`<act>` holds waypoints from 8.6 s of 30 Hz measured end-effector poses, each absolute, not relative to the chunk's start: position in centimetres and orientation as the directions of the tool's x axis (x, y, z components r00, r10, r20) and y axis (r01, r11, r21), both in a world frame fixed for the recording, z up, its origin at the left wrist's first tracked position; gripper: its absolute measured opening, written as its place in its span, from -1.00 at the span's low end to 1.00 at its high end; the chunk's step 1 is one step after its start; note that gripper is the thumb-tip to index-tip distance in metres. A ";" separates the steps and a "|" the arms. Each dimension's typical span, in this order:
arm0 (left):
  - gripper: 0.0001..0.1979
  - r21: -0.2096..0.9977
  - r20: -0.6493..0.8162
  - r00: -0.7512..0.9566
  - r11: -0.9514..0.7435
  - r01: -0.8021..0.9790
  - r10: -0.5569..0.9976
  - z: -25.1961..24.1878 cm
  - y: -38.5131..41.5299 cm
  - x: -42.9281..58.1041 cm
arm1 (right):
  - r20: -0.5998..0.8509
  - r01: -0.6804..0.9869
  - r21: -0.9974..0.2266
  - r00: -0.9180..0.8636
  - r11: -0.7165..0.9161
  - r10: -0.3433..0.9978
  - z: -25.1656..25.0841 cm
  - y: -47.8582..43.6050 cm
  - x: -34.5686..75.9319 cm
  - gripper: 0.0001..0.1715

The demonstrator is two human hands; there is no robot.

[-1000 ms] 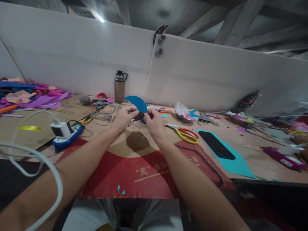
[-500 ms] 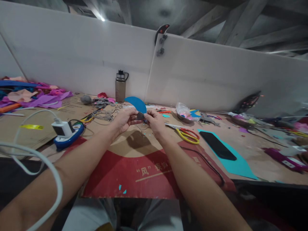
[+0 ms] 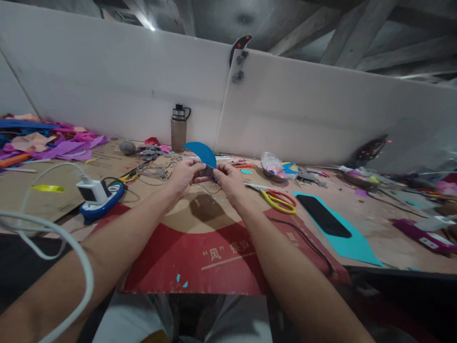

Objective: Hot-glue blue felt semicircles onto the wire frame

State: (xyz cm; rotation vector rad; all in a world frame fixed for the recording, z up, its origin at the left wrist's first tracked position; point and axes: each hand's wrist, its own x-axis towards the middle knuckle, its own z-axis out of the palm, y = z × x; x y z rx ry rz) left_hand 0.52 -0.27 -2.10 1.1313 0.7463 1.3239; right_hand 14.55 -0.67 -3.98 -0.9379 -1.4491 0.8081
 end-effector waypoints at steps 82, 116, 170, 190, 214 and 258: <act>-0.82 0.893 0.353 0.106 -0.301 -0.336 0.930 -2.7 -0.6 1.3 | 0.643 0.360 -0.727 0.058 0.584 0.764 -3.4 -2.3 14.1 -0.84; -0.91 0.873 0.246 0.077 -0.186 -0.450 0.966 -2.3 -0.5 1.3 | 0.423 0.056 -0.906 0.186 0.420 0.887 -3.5 -1.8 14.3 -0.72; -0.95 0.891 0.218 0.329 -0.050 -0.451 0.919 -2.0 0.1 0.9 | 0.357 -0.184 -0.913 0.078 0.365 0.931 -3.3 -1.6 13.7 -0.74; -0.78 0.861 0.501 -0.048 -0.493 0.126 0.864 -2.6 -0.8 1.4 | 0.417 0.072 -0.907 0.271 0.414 0.868 -2.9 -2.1 14.0 -0.81; -0.77 0.888 0.453 0.156 -0.459 0.006 0.878 -2.3 -1.1 1.3 | 0.732 0.524 -0.615 0.103 0.589 0.673 -3.2 -2.6 14.1 -0.78; -0.88 0.973 0.115 0.173 -0.075 -0.218 0.978 -2.4 -0.3 0.7 | 0.750 0.619 -0.476 -0.085 0.624 0.656 -3.6 -2.5 14.4 -0.78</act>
